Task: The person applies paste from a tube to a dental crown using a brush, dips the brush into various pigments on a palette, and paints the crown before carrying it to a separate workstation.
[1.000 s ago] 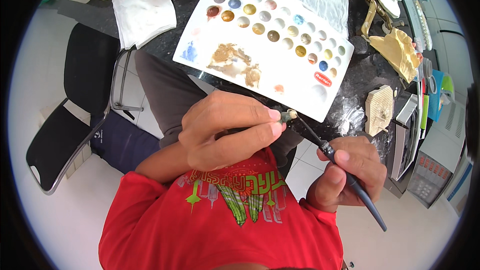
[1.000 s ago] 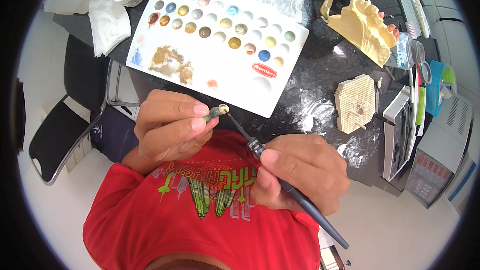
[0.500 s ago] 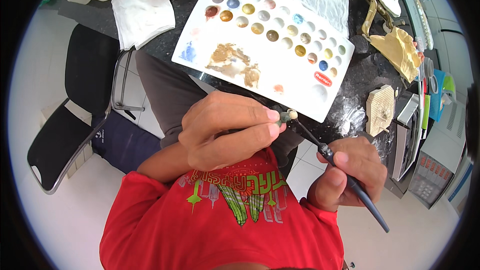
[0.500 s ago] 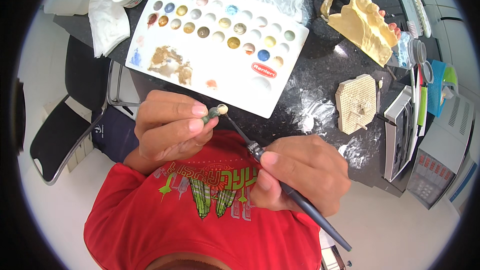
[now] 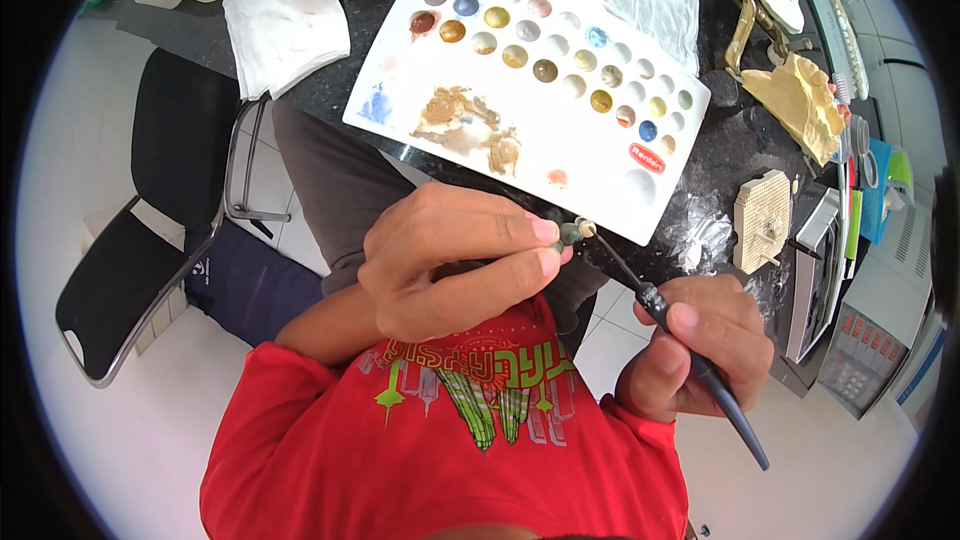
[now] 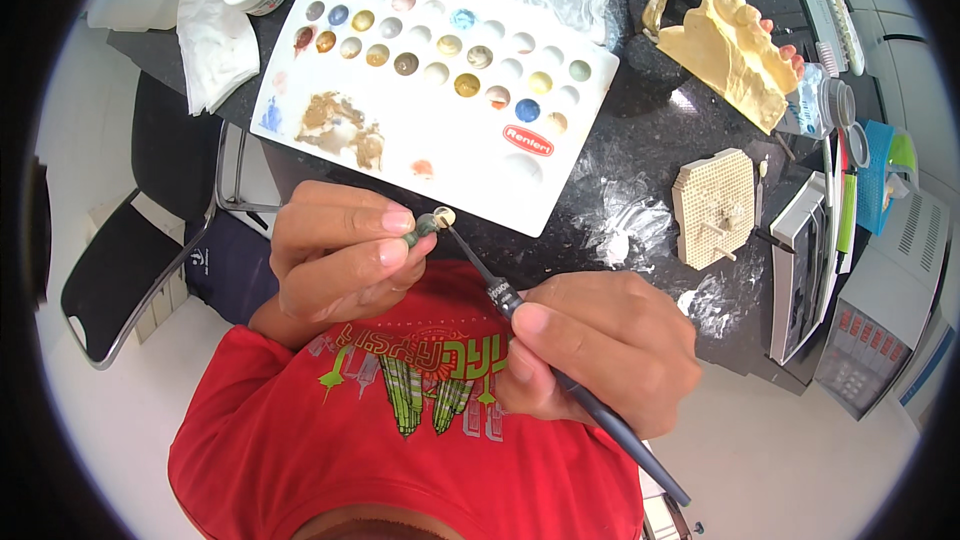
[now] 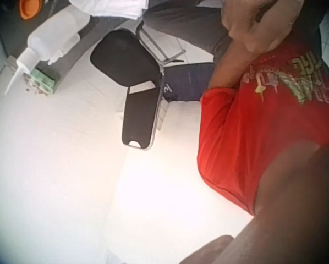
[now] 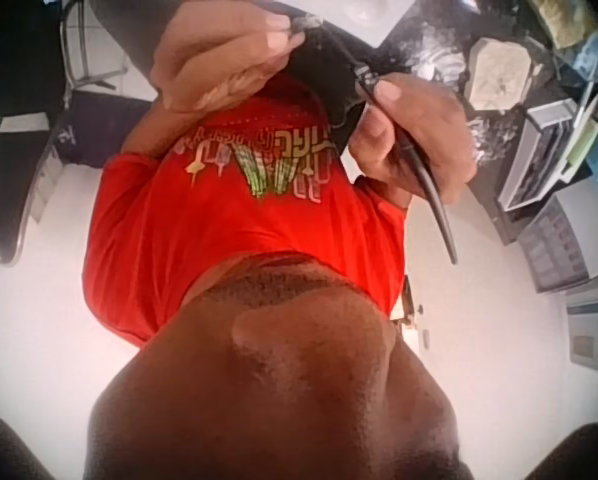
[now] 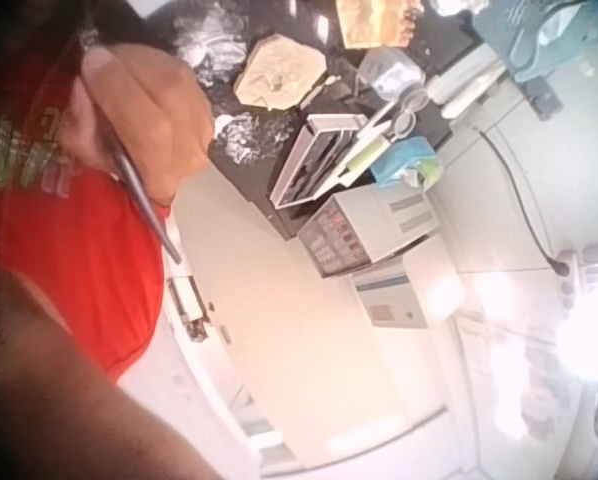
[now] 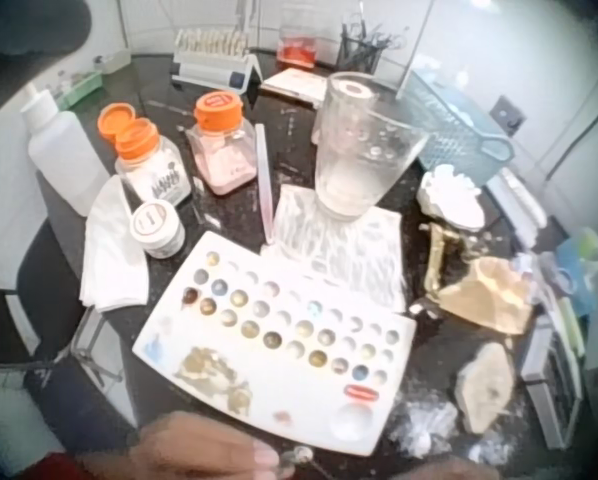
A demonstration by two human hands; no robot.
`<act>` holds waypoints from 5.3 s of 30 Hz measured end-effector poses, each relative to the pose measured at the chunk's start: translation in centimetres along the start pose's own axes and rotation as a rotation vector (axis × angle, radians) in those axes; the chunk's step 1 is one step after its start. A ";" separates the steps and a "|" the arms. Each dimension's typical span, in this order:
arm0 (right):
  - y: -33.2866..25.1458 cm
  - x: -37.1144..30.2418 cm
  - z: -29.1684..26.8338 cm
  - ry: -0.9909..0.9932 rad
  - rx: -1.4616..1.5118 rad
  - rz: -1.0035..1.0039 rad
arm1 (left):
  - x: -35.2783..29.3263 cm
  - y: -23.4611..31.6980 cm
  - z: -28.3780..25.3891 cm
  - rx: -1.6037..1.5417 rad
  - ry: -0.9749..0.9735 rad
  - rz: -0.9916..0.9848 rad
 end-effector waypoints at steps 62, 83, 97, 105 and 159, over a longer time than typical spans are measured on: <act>-0.6 0.0 0.3 0.007 -0.109 -0.072 | -0.2 -0.1 0.0 -0.022 0.042 0.038; -0.6 -0.1 0.2 -0.006 -0.093 -0.066 | 0.3 0.1 -0.1 0.001 0.010 0.001; -0.7 0.1 0.3 -0.073 -0.102 -0.065 | 0.3 0.0 -0.4 -0.090 0.179 0.006; -0.6 0.1 0.1 -0.077 -0.086 -0.054 | 0.3 -0.1 -0.4 -0.100 0.161 0.007; 0.9 -0.2 -1.8 0.190 -0.135 0.286 | 0.6 0.1 -0.4 0.017 0.014 -0.043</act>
Point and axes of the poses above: each hand's wrist, its own x-axis towards the middle knuckle, its own z-axis out of the palm, y = z × x, the point moved 6 cm from there along x, towards the middle knuckle, and after that the axes turned 9 degrees about -y, right-handed, at the moved point
